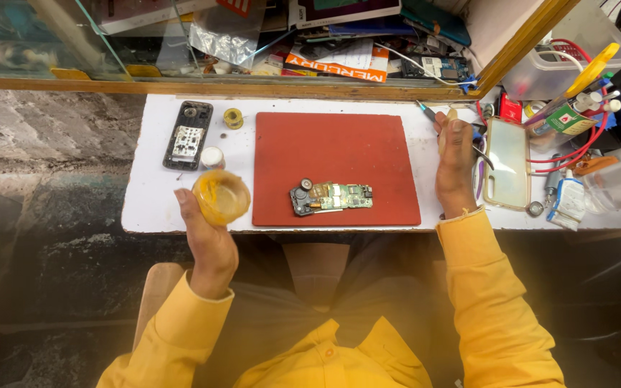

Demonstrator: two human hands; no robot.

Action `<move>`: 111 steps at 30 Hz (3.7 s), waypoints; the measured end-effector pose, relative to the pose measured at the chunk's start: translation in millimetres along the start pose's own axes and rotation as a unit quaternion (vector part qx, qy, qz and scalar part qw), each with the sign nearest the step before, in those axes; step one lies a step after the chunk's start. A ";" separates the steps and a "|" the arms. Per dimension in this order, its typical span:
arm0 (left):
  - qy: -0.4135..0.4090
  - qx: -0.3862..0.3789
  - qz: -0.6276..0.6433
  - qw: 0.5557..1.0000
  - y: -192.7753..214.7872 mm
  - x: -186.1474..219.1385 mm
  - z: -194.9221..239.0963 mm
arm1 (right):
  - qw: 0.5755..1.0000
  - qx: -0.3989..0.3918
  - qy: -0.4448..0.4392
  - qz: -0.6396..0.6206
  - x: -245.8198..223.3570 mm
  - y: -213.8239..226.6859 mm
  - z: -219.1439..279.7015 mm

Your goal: The person uses tweezers to remove a small component from a green circuit board, then applies a yellow paste to the board with a metal tool. The person works at a cluttered workbench with various tools and electronic parts visible.

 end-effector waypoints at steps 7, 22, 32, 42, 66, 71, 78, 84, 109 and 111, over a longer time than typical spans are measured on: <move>0.183 -0.106 0.075 0.974 -41.4 -26.0 -48.8 | 0.966 -0.003 0.112 0.235 -21.2 -12.5 14.5; 0.287 -0.177 0.069 0.939 -69.3 -71.2 -105.8 | 0.838 -0.166 0.251 0.456 -36.9 -51.9 16.9; 0.284 -0.208 0.070 0.934 -66.1 -70.9 -106.4 | 0.926 0.106 0.295 0.213 -73.5 15.9 52.5; 0.281 -0.201 0.062 0.936 -67.2 -67.1 -105.0 | 0.964 0.186 0.081 0.172 -88.2 114.2 72.9; 0.283 -0.216 0.075 0.931 -65.4 -72.1 -108.5 | 0.860 -0.439 -0.088 0.243 -62.3 -67.8 276.0; 0.279 -0.223 0.078 0.931 -64.9 -72.4 -108.3 | 0.980 -0.176 -0.033 0.088 -40.3 -104.7 272.1; 0.280 -0.210 0.084 0.933 -66.3 -69.6 -107.0 | 0.817 -0.388 0.137 0.403 70.0 -124.5 263.8; 0.271 -0.217 0.073 0.935 -65.0 -73.1 -107.4 | 0.700 -0.438 -0.002 0.564 60.8 -4.6 256.1; 0.277 -0.216 0.077 0.933 -67.8 -74.8 -108.8 | 0.809 -0.250 0.303 0.438 -48.5 34.8 307.3; 0.271 -0.215 0.072 0.936 -67.3 -72.4 -106.4 | 0.814 -0.256 0.163 0.496 -23.0 35.8 334.9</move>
Point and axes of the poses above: each hand's wrist, its own z-axis away from the middle knuckle, its own y-axis out of the back of the hand, x = y × z, the point moved 2 cm from there along -z, towards the middle knuckle, and after that the axes turned 8 degrees about x, right-handed, at the moved point
